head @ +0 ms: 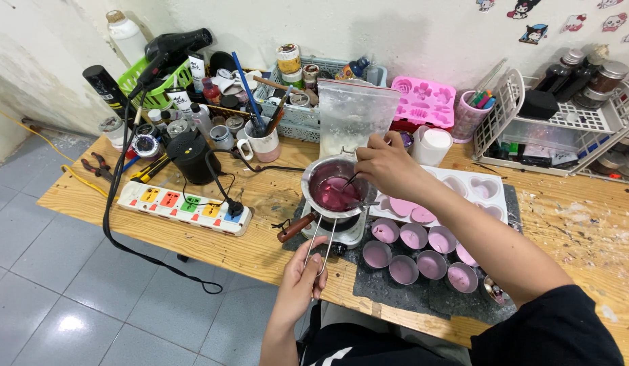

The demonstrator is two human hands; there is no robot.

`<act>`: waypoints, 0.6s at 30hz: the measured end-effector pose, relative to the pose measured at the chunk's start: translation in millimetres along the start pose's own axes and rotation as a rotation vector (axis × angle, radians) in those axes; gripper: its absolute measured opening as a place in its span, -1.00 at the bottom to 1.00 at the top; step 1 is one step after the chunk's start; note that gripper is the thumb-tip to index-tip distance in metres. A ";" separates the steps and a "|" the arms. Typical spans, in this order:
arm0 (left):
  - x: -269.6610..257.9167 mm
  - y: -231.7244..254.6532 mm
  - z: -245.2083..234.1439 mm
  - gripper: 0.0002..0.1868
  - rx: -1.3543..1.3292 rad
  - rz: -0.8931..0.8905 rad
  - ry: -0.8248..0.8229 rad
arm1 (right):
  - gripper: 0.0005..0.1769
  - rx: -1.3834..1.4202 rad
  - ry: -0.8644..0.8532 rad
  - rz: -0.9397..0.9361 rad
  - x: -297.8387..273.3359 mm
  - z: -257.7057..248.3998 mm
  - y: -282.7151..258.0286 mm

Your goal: Stirring melted wax in a pot and pouring it into silicone heart-shaped molds.

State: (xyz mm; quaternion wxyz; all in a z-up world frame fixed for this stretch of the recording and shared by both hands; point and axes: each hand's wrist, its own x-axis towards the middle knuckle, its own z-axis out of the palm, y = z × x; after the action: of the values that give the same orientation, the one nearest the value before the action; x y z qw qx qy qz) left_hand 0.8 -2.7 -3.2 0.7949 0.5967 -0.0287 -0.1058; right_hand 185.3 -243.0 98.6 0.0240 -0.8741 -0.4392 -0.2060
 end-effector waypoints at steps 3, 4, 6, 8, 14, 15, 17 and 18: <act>0.5 -1.6 -1.1 -0.52 -0.007 0.006 -0.006 | -0.88 0.019 0.049 0.002 -2.2 -9.2 -1.4; 0.9 -1.9 -1.4 -0.52 -0.008 0.007 -0.006 | -0.88 0.018 0.049 0.001 -3.2 -12.5 0.0; 0.9 -3.2 -1.4 -0.51 -0.011 0.010 -0.014 | -0.92 0.006 0.112 -0.002 -7.6 -19.0 2.4; 0.4 -1.8 -1.0 -0.52 -0.012 0.012 -0.019 | -0.92 0.038 0.114 0.032 -14.4 -24.6 6.2; 1.1 -2.4 -1.4 -0.52 0.004 -0.013 -0.003 | -0.89 0.089 0.170 0.111 -40.6 -45.4 13.3; 1.3 -3.0 -1.6 -0.52 0.014 -0.026 0.007 | -0.88 0.077 0.163 0.145 -45.3 -48.5 14.0; 1.2 -3.1 -1.5 -0.52 0.030 -0.023 0.006 | -0.88 0.098 0.189 0.151 -55.6 -49.4 18.7; 1.3 -3.0 -1.4 -0.52 0.046 -0.019 0.009 | -0.87 0.122 0.216 0.153 -60.7 -49.8 21.2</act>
State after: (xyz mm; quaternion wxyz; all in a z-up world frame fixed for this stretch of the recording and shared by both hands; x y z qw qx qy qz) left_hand 1.9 -2.5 -6.5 0.7802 0.6154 -0.0217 -0.1100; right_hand 152.9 -313.1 124.0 0.1401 -0.8746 -0.3779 -0.2694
